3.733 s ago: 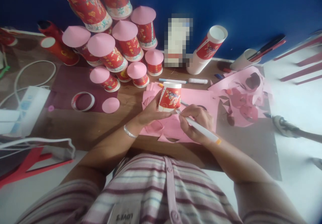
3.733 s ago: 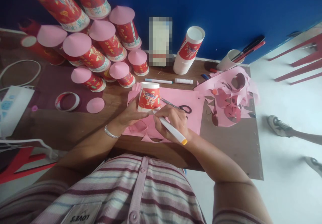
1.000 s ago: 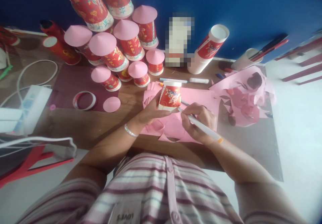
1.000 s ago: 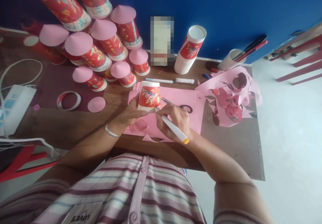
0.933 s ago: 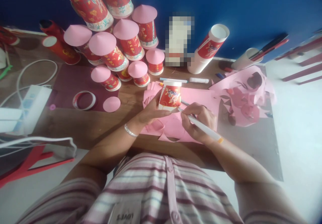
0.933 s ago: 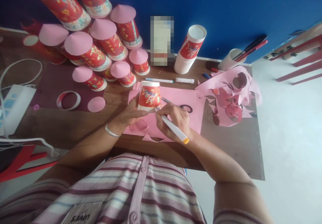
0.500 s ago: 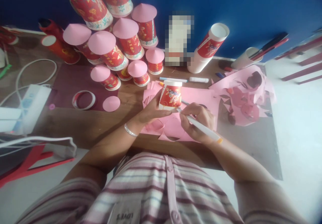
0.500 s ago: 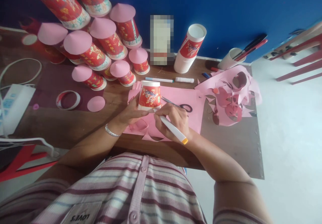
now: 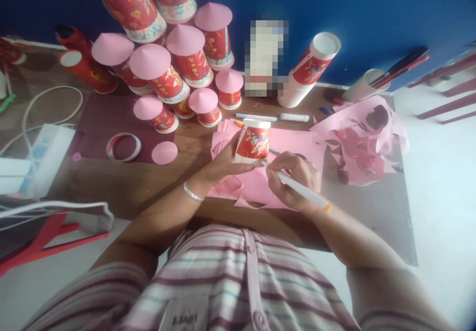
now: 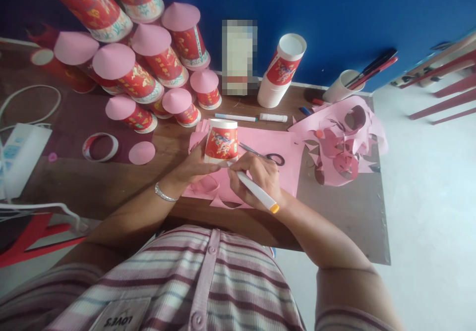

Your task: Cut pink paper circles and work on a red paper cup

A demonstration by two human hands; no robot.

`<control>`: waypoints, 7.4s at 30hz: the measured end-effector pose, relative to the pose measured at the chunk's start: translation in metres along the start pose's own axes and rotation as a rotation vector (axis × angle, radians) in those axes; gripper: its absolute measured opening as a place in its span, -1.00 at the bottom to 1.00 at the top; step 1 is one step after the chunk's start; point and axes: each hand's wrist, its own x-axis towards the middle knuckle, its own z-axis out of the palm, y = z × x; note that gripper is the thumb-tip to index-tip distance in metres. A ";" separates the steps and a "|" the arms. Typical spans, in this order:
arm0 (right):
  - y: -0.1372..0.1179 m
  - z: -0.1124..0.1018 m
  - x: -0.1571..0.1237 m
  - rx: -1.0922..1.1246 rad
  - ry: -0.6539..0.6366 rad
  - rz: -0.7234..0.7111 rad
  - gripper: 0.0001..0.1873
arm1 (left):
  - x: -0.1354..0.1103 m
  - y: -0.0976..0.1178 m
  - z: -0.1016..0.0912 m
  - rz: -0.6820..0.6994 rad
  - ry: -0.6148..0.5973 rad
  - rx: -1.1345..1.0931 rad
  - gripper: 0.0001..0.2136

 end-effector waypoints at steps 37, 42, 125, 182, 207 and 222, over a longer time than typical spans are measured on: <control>0.012 0.002 -0.005 0.605 0.114 0.313 -0.92 | 0.000 0.008 0.004 -0.008 0.023 -0.163 -0.46; 0.012 0.004 -0.005 0.647 0.028 0.256 -0.95 | 0.000 0.009 0.004 -0.025 0.035 -0.153 -0.47; 0.004 0.003 0.000 0.034 0.014 -0.038 -0.85 | 0.002 -0.004 -0.005 -0.029 0.052 0.064 -0.25; 0.003 0.004 -0.001 -0.037 0.015 -0.057 -0.85 | 0.001 -0.002 -0.004 -0.037 0.063 0.136 -0.30; 0.003 0.004 0.000 -0.032 0.003 -0.073 -0.86 | 0.001 0.001 -0.002 -0.040 0.080 0.186 -0.30; 0.003 0.004 0.001 -0.018 0.004 -0.108 -0.84 | 0.001 0.001 -0.001 -0.049 0.082 0.217 -0.29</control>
